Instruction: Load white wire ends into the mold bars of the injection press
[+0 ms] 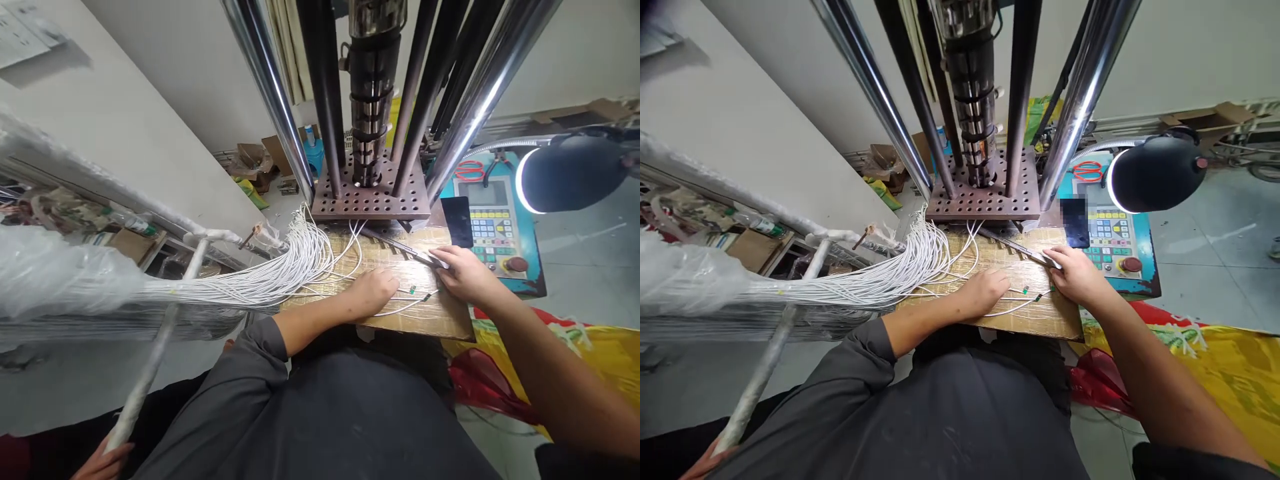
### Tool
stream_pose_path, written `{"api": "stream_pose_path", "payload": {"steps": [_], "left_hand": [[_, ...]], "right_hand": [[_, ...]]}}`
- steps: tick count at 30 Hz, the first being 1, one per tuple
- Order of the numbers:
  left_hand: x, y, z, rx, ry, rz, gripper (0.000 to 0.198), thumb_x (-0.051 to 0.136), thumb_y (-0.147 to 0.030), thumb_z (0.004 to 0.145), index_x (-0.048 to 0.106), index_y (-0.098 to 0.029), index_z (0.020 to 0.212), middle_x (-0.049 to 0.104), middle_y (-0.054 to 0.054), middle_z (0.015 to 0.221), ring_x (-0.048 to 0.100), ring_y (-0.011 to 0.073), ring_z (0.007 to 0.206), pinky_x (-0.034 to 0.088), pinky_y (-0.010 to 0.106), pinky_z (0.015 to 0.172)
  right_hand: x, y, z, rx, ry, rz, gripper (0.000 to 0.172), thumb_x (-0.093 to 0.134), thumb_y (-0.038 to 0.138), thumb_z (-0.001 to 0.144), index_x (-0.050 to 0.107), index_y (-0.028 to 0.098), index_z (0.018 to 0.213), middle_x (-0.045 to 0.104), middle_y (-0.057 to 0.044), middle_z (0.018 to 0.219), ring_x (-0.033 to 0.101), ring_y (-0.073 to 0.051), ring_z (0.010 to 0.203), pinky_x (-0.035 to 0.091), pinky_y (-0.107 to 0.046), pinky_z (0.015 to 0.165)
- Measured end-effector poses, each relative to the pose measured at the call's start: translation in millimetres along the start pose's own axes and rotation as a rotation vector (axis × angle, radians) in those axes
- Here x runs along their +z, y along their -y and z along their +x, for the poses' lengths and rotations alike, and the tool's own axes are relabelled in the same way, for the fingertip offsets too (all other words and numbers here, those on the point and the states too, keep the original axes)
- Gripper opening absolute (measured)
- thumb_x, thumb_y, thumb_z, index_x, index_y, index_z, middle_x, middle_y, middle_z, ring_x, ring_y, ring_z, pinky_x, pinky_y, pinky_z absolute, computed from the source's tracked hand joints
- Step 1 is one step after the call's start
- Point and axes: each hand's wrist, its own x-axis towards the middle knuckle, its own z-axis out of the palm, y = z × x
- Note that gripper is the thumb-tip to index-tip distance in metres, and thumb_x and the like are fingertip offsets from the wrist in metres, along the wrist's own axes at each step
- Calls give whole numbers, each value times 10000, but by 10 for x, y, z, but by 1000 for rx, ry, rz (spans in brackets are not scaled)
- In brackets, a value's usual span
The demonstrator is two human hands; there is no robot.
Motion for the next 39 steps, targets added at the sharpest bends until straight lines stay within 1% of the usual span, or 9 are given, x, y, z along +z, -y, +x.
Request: {"api": "stream_pose_path", "payload": {"steps": [5,8,14,20,23,27,31,34,39], "left_hand": [[-19,-95,-36,-126,-20,-147,203,446,-195,1095,638,-133,1072,720,119,1013,677,250,932,529,364,836],[-14,-168,-46,-197,-5,-213,194,454,-224,1100,625,-139,1135,736,116,1007,696,246,900,517,344,797],[-81,-216,-20,-237,15,-365,157,508,-247,1075,645,-171,1076,730,85,984,678,230,900,507,337,824],[-64,-133,-41,-391,54,-975,167,681,-326,966,682,-168,1020,737,43,926,676,184,843,506,280,756],[-24,-86,-44,-337,77,-1264,198,754,-320,911,726,-134,973,752,51,899,683,171,818,511,260,749],[-46,-44,-41,-489,-5,-1315,334,711,-372,965,718,-104,765,728,60,744,609,113,644,439,223,630],[-56,-15,2,-650,-80,-1466,297,732,-383,961,659,-122,838,758,70,809,618,99,565,457,223,583],[-43,4,33,-666,-112,-1402,294,694,-362,981,632,-135,805,737,47,804,576,87,502,425,230,535],[-36,19,-12,-509,-256,-786,459,667,-353,1006,523,-170,610,545,-21,606,505,114,590,355,267,617]], "right_hand": [[-20,256,-348,-135,-142,71,406,601,326,994,738,165,1341,656,-183,1443,625,-335,1319,502,-509,1103],[70,447,-571,-154,-88,66,246,606,328,1045,810,264,1166,752,-99,1256,687,-265,1162,494,-435,986],[266,690,-508,-157,13,150,272,578,309,1057,831,240,985,749,-67,886,684,-203,864,469,-344,814],[88,1016,-124,213,225,419,208,647,326,918,744,205,780,689,-25,731,627,-177,704,473,-310,681],[4,1121,31,376,257,608,203,687,337,815,769,192,931,684,-13,735,613,-164,650,486,-297,622],[-52,967,80,274,51,589,399,677,476,893,770,192,1157,765,-95,1026,715,-228,900,601,-382,841],[-18,513,75,173,-203,87,477,566,488,996,750,153,1282,683,-195,1293,635,-342,1192,513,-527,1080],[52,293,147,158,0,-130,420,556,380,990,755,116,1248,688,-202,1165,638,-332,1070,524,-482,988],[104,368,193,130,172,-98,271,539,225,953,757,120,1076,695,-145,1045,659,-259,1020,509,-361,969]]}}
